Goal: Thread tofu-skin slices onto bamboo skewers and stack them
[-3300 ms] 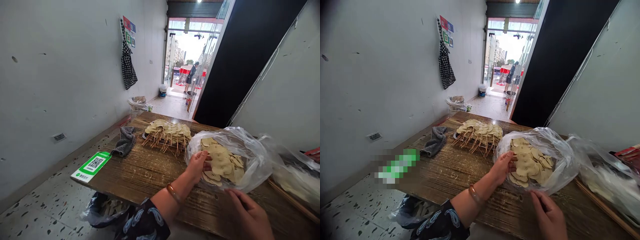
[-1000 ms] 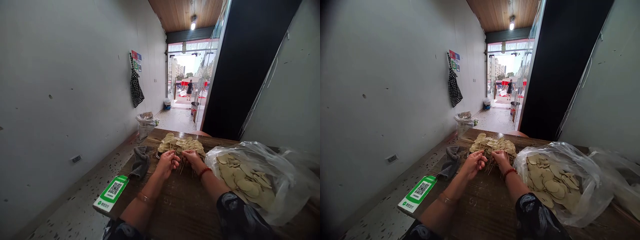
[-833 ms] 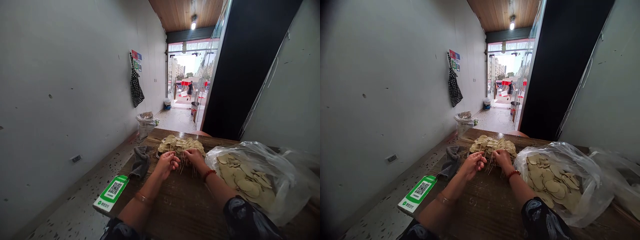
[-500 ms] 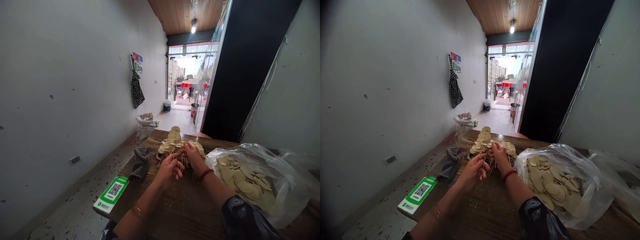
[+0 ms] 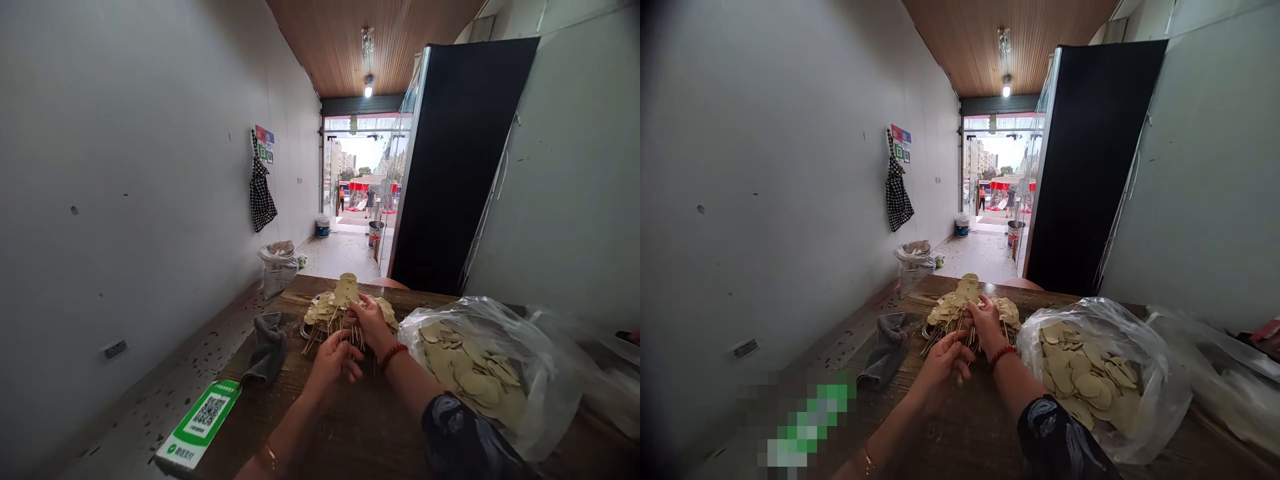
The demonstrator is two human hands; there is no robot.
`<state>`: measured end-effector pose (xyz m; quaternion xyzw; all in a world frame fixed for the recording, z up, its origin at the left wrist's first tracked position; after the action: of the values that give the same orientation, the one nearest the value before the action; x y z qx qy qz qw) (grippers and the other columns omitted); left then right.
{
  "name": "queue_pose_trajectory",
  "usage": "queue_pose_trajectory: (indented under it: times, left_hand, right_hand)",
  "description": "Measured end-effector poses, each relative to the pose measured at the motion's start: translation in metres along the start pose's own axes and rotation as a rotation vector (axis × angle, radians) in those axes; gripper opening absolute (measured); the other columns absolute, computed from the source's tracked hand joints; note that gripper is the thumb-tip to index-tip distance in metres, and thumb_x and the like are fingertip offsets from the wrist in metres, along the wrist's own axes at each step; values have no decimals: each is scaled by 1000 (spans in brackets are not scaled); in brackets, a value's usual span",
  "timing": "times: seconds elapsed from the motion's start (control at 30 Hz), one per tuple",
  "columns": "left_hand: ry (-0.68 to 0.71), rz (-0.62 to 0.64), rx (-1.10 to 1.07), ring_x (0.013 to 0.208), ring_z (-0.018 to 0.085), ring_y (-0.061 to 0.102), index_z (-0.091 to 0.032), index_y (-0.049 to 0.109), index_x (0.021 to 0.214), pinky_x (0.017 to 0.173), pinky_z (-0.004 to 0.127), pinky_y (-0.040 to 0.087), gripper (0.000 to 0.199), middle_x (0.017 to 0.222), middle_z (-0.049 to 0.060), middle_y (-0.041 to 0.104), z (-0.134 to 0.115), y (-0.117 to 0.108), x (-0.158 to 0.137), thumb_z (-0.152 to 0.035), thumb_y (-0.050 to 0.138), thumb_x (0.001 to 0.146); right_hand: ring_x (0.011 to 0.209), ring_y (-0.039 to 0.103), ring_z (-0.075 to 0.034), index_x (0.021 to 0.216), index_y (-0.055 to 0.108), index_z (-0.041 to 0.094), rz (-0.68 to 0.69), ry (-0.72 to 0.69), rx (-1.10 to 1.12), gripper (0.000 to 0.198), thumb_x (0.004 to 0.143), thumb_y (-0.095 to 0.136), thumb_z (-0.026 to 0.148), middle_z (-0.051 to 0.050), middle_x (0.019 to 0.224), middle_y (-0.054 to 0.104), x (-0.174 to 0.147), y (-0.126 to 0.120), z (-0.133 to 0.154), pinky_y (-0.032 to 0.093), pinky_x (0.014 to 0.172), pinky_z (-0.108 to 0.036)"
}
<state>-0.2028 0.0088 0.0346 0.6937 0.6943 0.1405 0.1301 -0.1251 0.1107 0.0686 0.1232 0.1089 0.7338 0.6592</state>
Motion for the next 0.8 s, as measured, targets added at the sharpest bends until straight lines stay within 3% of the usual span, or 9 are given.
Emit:
queue_pose_trajectory:
  times: [0.13, 0.27, 0.53, 0.67, 0.8]
  left_hand:
    - [2, -52, -5, 42, 13, 59, -12, 37, 114, 37, 20, 37, 49, 67, 3, 63, 5, -8, 18, -39, 58, 78]
    - [-84, -88, -32, 41, 13, 58, -12, 39, 107, 37, 19, 38, 39, 64, 4, 64, 12, -17, 30, -34, 58, 80]
    - [-116, -146, -84, 43, 9, 57, -13, 42, 100, 39, 15, 38, 30, 65, 5, 65, 3, -23, 17, -28, 60, 80]
    - [-76, -176, -73, 47, 8, 57, -14, 43, 105, 42, 15, 40, 32, 69, 4, 65, -8, -18, -3, -24, 60, 80]
    - [-72, -200, -28, 47, 8, 56, -14, 44, 110, 42, 16, 40, 38, 69, 2, 65, -11, -10, -23, -24, 62, 78]
  right_hand:
    - [53, 56, -10, 116, 51, 15, -21, -2, -39, 52, 68, 68, 26, 1, 68, 61, -10, -8, 0, 41, 39, -17]
    - [58, 58, -12, 115, 52, 15, 43, -15, -61, 54, 66, 70, 33, 1, 71, 63, -37, -17, 0, 42, 41, -18]
    - [61, 59, -14, 118, 50, 14, 210, -43, -180, 64, 67, 68, 48, -4, 80, 66, -95, -41, 6, 42, 43, -21]
    - [64, 59, -14, 123, 48, 15, 193, -50, -224, 61, 74, 64, 49, -5, 84, 66, -121, -73, 11, 43, 50, -23]
    - [62, 57, -13, 118, 55, 17, 97, -47, -211, 54, 77, 63, 50, -3, 80, 66, -142, -126, 6, 42, 53, -23]
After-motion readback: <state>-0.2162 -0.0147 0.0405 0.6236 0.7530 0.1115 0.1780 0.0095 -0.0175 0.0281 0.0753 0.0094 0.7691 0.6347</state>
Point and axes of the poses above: each hand's wrist, its own x-axis towards the middle knuckle, its own y-axis out of the palm, z = x × y, the point moved 3 cm from there along x, towards the middle knuckle
